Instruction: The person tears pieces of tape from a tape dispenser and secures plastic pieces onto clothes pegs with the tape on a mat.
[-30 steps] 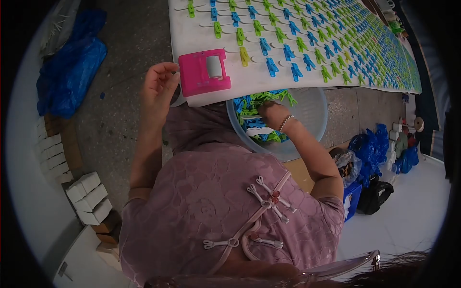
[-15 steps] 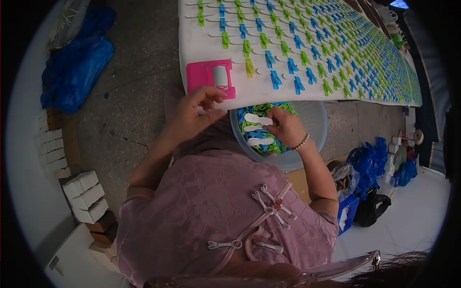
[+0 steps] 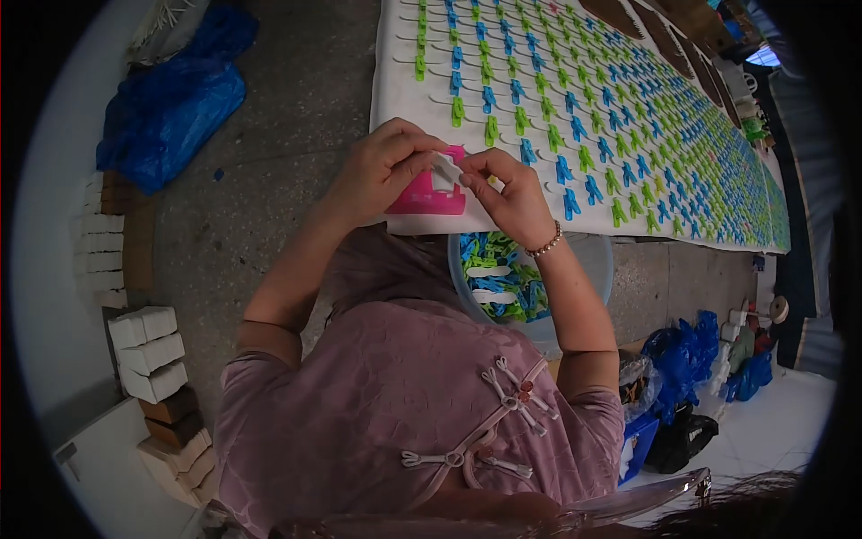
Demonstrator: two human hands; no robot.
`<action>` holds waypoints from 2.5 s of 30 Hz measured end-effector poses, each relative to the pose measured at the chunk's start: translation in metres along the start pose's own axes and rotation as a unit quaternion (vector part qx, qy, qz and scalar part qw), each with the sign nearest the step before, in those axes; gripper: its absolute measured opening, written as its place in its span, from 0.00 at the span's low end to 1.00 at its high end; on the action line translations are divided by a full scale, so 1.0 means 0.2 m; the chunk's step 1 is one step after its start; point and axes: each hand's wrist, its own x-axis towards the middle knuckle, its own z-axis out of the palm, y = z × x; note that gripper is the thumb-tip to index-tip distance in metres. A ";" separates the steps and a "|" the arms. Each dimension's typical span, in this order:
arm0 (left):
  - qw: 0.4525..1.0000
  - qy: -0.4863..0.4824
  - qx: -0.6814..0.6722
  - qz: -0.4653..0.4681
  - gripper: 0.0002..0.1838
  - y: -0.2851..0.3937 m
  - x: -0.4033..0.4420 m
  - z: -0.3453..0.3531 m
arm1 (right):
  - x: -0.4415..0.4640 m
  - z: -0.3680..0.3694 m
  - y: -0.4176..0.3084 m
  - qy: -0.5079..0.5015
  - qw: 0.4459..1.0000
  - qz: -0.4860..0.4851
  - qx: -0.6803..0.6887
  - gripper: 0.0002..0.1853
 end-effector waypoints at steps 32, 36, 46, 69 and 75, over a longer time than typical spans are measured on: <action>0.993 -0.019 0.115 -0.006 0.06 -0.20 -0.04 0.11 | 0.09 -0.02 0.16 0.011 0.970 -0.146 -0.195 0.11; 0.995 -0.021 0.101 -0.002 0.06 -0.18 -0.01 0.15 | 0.13 -0.04 0.09 0.033 0.979 -0.124 -0.156 0.14; 0.997 0.035 0.008 -0.067 0.07 -0.14 0.00 0.17 | 0.13 0.05 0.09 0.005 0.987 0.076 0.140 0.20; 0.997 0.024 0.074 -0.021 0.13 -0.17 -0.05 0.08 | 0.09 0.06 0.16 -0.038 0.992 -0.035 -0.112 0.17; 0.998 0.007 0.065 -0.022 0.12 -0.18 -0.04 0.11 | 0.07 0.03 0.20 -0.034 0.988 -0.048 -0.143 0.17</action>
